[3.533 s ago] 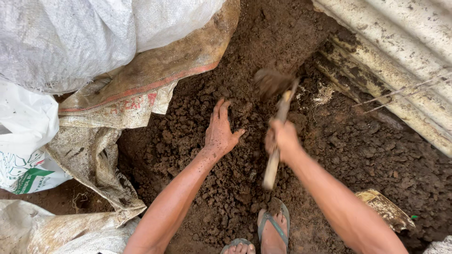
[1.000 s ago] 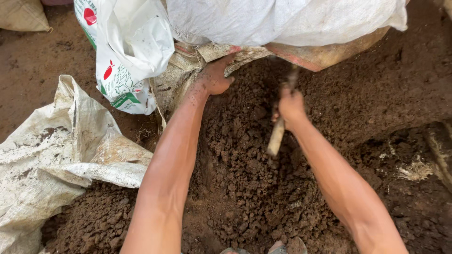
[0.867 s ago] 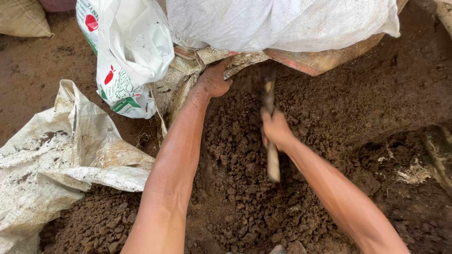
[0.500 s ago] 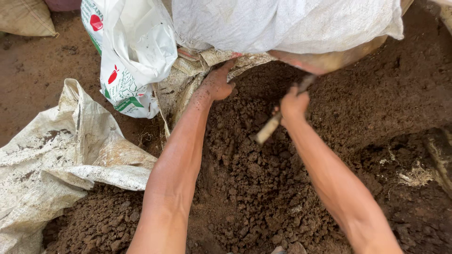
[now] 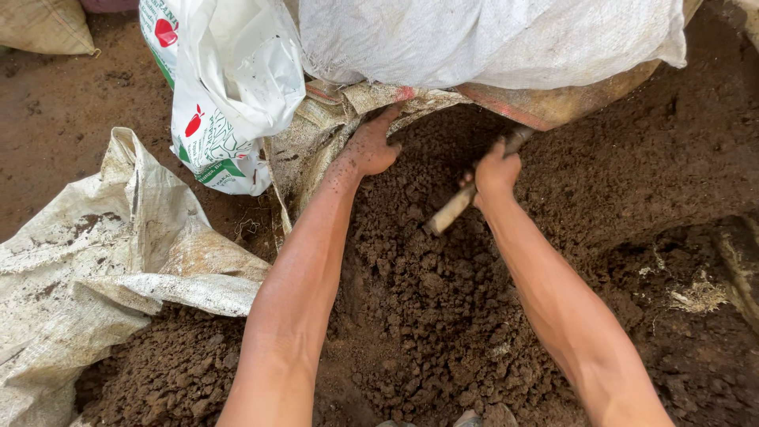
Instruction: The person uses a hoe to break up soil and a small scoop to transfer it into a large white sack. They repeatedly scoop soil from a pile and pour it into the sack, occasionally using their hands to break up clumps.
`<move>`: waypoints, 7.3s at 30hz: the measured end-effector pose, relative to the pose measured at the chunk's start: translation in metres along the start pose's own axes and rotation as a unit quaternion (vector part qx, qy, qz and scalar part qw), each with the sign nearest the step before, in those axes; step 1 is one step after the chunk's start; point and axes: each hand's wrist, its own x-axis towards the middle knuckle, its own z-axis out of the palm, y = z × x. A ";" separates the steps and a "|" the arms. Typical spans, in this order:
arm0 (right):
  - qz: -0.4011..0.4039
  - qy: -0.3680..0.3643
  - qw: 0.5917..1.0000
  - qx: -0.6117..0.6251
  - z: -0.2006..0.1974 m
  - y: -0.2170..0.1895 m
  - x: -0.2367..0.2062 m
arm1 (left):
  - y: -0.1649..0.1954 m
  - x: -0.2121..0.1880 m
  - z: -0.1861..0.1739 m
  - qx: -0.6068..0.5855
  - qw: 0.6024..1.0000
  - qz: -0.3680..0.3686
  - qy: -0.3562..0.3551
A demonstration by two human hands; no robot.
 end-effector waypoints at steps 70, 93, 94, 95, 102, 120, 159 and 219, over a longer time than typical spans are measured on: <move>-0.142 0.234 0.842 -0.464 -0.389 0.106 -0.249 | 0.146 -0.109 0.121 -0.033 0.985 0.084 -0.146; 0.153 0.447 0.762 -0.442 -0.618 0.182 -0.311 | 0.188 -0.045 0.172 0.070 0.978 0.133 -0.145; 0.123 0.473 0.719 -0.494 -0.625 0.186 -0.310 | 0.191 -0.048 0.175 0.090 0.975 0.138 -0.150; 0.091 0.494 0.674 -0.541 -0.627 0.190 -0.308 | 0.194 -0.051 0.178 0.111 0.972 0.141 -0.153; -0.038 0.157 0.648 -0.745 -0.532 0.198 -0.253 | 0.196 -0.101 0.195 0.156 0.964 0.139 -0.162; -0.313 -0.180 0.740 -0.568 -0.421 0.261 -0.176 | 0.273 -0.233 0.179 0.298 0.915 0.273 0.010; -0.433 -0.416 0.329 -0.728 -0.332 0.340 -0.205 | -0.026 -0.435 0.238 0.129 0.899 -0.362 -0.212; -0.270 -0.360 0.635 -0.628 -0.370 0.270 -0.181 | 0.061 -0.376 0.424 -0.511 0.819 -0.132 -0.225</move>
